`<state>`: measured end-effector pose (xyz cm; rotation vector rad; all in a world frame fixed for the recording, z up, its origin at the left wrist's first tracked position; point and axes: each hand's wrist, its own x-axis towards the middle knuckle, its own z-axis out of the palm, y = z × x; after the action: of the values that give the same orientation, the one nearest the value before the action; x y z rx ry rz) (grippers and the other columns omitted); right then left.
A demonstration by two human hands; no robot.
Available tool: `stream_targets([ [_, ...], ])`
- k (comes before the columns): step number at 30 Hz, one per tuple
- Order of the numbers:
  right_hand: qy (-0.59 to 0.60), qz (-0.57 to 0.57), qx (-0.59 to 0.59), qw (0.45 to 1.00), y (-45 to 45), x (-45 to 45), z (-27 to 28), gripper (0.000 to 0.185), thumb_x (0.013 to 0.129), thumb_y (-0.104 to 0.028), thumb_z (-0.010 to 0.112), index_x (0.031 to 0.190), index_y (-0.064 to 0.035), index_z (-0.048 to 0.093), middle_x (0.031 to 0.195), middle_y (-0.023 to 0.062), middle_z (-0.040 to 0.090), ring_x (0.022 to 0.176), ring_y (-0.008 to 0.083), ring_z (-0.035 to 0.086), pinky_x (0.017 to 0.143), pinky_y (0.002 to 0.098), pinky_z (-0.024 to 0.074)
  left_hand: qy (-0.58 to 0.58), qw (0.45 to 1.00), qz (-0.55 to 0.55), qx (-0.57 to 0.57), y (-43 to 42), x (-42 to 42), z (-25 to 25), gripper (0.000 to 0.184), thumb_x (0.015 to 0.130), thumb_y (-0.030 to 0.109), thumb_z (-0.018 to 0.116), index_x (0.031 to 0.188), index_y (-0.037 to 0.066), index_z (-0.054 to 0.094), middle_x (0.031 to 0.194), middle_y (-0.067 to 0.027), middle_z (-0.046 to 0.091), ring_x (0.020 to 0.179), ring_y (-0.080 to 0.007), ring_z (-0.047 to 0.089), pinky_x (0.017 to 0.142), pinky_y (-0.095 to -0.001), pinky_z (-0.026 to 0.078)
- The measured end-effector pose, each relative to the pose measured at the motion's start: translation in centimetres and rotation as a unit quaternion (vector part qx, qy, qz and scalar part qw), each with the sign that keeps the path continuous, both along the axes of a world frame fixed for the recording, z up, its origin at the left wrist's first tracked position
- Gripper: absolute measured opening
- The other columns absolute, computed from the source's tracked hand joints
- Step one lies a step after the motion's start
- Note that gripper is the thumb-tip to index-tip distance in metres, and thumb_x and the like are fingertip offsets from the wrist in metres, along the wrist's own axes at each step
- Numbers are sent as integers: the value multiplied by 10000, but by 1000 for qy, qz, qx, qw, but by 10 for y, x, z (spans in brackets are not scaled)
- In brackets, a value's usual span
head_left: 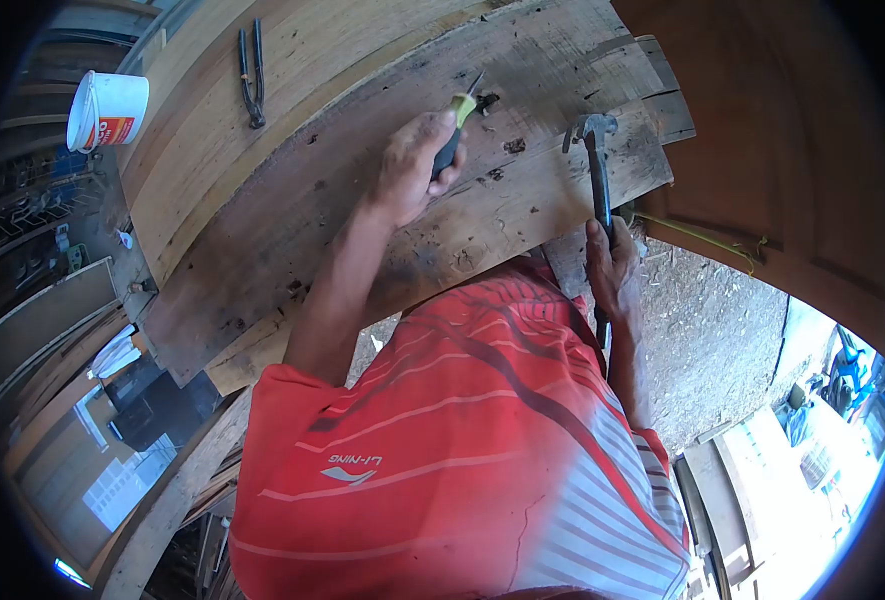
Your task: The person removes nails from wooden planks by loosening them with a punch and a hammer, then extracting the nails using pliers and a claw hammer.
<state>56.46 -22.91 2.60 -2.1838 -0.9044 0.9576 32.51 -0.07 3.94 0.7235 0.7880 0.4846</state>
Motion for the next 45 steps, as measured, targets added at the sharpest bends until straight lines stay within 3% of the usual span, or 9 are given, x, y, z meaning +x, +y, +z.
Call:
stream_targets([
  [4, 33, -18, 19, 999, 2, -4, 3, 442, 1073, -470, 547, 937, -49, 563, 705, 29, 510, 656, 124, 516, 599, 330, 440, 41, 983, 110, 141, 14, 33, -1, 392, 1009, 416, 696, 1097, 44, 610, 851, -37, 634, 641, -93, 570, 526, -253, 450],
  [7, 26, -24, -4, 999, -2, -1, 9, 463, 1062, -472, 571, 1006, -12, 591, 747, 145, 607, 678, 264, 600, 634, 435, 463, 350, 822, -16, 449, 35, 17, 12, 479, 927, 468, 772, 1090, 46, 613, 788, -65, 636, 704, -179, 639, 632, -362, 546],
  [14, -4, -18, -8, 1000, -3, -4, -4, 408, 1060, -430, 588, 1020, -24, 593, 724, 173, 591, 646, 294, 593, 623, 453, 458, 407, 653, -54, 636, 50, 51, 0, 463, 830, 395, 881, 1044, 56, 650, 870, -103, 713, 799, -238, 700, 701, -376, 550],
  [18, 5, -14, 11, 1000, -2, -4, -5, 398, 1060, -421, 590, 1023, -25, 583, 716, 184, 595, 626, 323, 583, 616, 469, 454, 371, 783, 135, 480, 85, 73, 0, 558, 783, 464, 909, 1047, 46, 651, 841, -84, 696, 746, -179, 666, 664, -351, 542],
  [25, -4, -4, 3, 1000, 0, -1, -14, 409, 1060, -425, 588, 1020, -18, 574, 736, 206, 605, 657, 365, 601, 639, 482, 464, 355, 695, -96, 618, 74, 52, -4, 575, 739, 482, 930, 1031, 61, 671, 831, -105, 695, 742, -232, 671, 668, -371, 552],
  [32, 19, -1, -8, 1000, 1, 1, -10, 430, 1064, -445, 572, 1076, -15, 588, 764, 220, 620, 691, 388, 620, 665, 490, 474, 423, 728, -67, 535, 82, 43, 14, 438, 762, 335, 921, 1013, 95, 654, 842, -97, 689, 776, -306, 691, 711, -461, 558],
  [36, 20, -5, -1, 1000, 0, -1, -11, 432, 1064, -445, 569, 1102, -16, 591, 768, 221, 624, 691, 397, 620, 669, 493, 473, 242, 615, -78, 747, 63, 48, -4, 417, 804, 268, 908, 1088, 84, 662, 868, -84, 692, 765, -232, 689, 705, -363, 556],
  [40, 9, 3, -12, 1000, 1, 2, -12, 422, 1068, -434, 566, 1094, -12, 583, 769, 214, 621, 694, 381, 615, 671, 489, 472, 149, 824, -208, 506, 28, 25, 31, 359, 821, 200, 881, 1065, 91, 641, 867, -40, 694, 825, -172, 690, 733, -360, 557],
  [45, 27, 4, 11, 1000, 1, 0, -14, 410, 1070, -420, 568, 1058, -11, 565, 775, 221, 620, 711, 395, 618, 677, 494, 471, 276, 797, -139, 519, 30, 15, 43, 389, 821, 220, 876, 1081, 66, 631, 958, -94, 706, 875, -244, 709, 780, -394, 571],
])
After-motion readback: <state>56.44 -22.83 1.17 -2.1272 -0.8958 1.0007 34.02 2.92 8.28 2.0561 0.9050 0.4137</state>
